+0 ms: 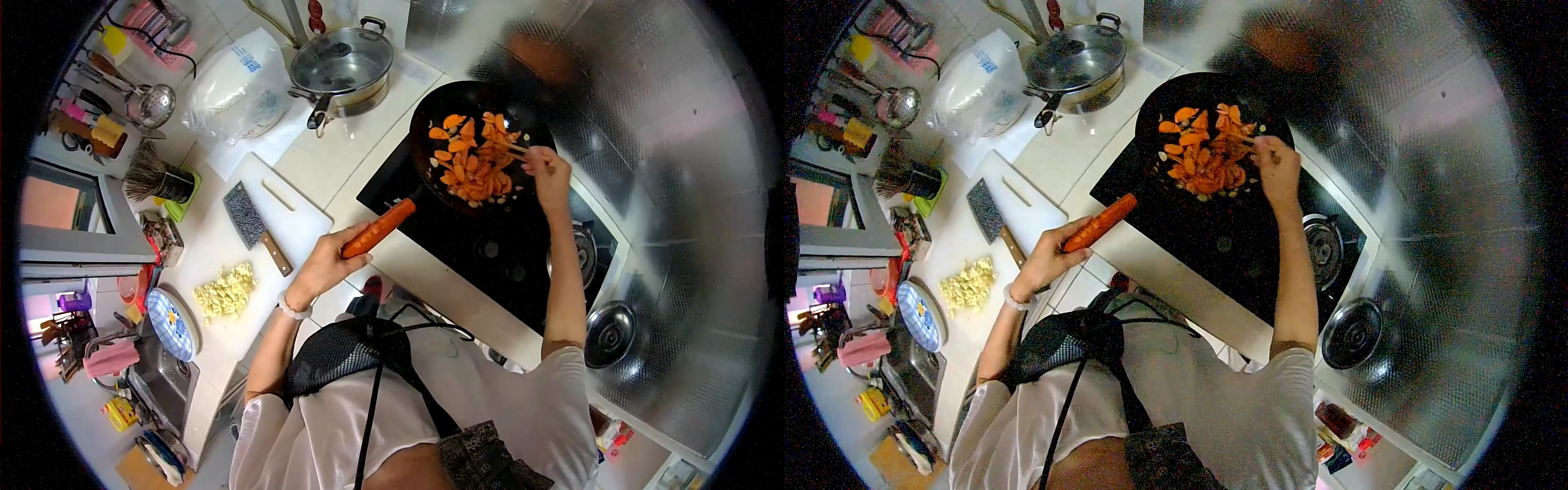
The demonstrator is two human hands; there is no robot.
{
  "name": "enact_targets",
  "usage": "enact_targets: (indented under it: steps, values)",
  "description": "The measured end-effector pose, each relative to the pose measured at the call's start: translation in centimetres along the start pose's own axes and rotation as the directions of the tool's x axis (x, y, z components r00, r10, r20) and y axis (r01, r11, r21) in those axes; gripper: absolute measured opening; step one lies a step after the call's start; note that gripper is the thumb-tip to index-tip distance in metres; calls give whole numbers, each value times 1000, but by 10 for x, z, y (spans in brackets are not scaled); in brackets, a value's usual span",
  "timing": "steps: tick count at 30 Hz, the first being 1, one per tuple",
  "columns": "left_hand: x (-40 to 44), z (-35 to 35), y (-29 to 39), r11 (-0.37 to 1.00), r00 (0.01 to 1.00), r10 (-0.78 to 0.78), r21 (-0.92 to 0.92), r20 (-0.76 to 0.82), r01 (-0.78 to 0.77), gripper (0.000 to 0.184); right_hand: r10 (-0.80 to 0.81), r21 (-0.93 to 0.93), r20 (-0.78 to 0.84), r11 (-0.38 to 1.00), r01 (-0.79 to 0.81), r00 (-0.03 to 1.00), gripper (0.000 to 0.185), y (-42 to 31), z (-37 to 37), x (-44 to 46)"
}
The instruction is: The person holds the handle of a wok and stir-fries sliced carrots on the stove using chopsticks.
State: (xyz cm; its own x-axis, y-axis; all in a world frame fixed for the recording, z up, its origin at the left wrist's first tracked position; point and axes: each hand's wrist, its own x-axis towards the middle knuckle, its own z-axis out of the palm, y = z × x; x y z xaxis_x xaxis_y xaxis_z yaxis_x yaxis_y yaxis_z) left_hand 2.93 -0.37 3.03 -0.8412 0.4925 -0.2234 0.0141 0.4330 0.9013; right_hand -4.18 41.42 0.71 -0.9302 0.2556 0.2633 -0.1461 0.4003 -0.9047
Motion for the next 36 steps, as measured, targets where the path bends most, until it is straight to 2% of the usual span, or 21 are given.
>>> enact_targets:
  steps: [3, 7, 8, 10, 11, 13, 16, 18, 20, 22, 23, 26, 27, 29, 30, 33, 34, 36]
  values:
    - [0, 2, -3, 999, 998, 43, -4, -38, -43, 55, 39, -94, -128, 994, -52, 991, 35, -29, -7, 4]
    - [3, 5, -14, 997, 995, 80, -7, -60, -80, 55, -72, -242, -68, 969, 53, 995, 34, 4, 13, 4]
    - [3, 4, -12, 997, 995, 81, -5, -63, -81, 55, -70, -222, -10, 973, 66, 998, 33, 9, 19, 1]
    - [1, 2, -6, 999, 998, 38, 4, -42, -38, 55, -131, -20, 128, 991, 134, 983, 36, -22, 29, -8]
    - [1, 1, -4, 999, 998, 39, 3, -42, -38, 55, -131, -21, 129, 991, 135, 983, 36, -39, 30, -13]
    - [0, -1, -2, 1000, 1000, -12, 14, 20, 12, 56, 1, 12, 116, 1000, -3, 993, 38, -67, 34, -22]
    - [0, 1, -6, 1000, 1000, 25, -6, 6, -25, 56, -19, 86, 163, 996, 5, 987, 40, -80, 50, -28]
    - [1, 1, -4, 1000, 1000, 25, -10, 8, -25, 56, 5, 85, 202, 996, -23, 979, 36, -64, 64, -27]
    - [-1, 0, -4, 1000, 1000, 19, -17, -5, -19, 56, -82, 27, 175, 997, 78, 981, 32, -32, 64, -15]
    - [0, 2, -8, 999, 998, 49, -1, -35, -49, 55, -5, -62, 86, 998, 10, 996, 30, -23, 50, -5]
    - [0, 2, -9, 999, 998, 49, -1, -36, -49, 55, -80, -110, 72, 990, 88, 994, 32, -12, 42, 0]
    - [2, 2, -8, 996, 995, 87, -1, -45, -88, 55, -60, -130, -2, 990, 59, 998, 36, -40, 37, 7]
    - [1, 1, -4, 999, 999, 41, -10, -17, -41, 55, -57, -130, -4, 990, 56, 998, 36, -39, 43, 11]
    - [1, 2, -4, 1000, 1000, -5, -12, 19, 5, 56, -253, -146, -71, 959, 241, 965, 37, -32, 54, 16]
    - [1, 4, -7, 999, 999, 38, 0, -21, -38, 56, -252, -146, -76, 960, 239, 965, 37, -28, 54, 13]
    - [3, 2, -9, 997, 996, 76, 9, -54, -75, 56, 56, -378, 90, 926, -18, 994, 33, -31, 48, 3]
    - [1, 3, -10, 998, 997, 63, 1, -37, -63, 56, 60, -379, 93, 925, -20, 994, 33, -38, 43, -2]
    - [1, 3, -10, 998, 997, 67, 1, -49, -67, 56, 88, -127, 239, 990, -59, 967, 33, -51, 33, -10]
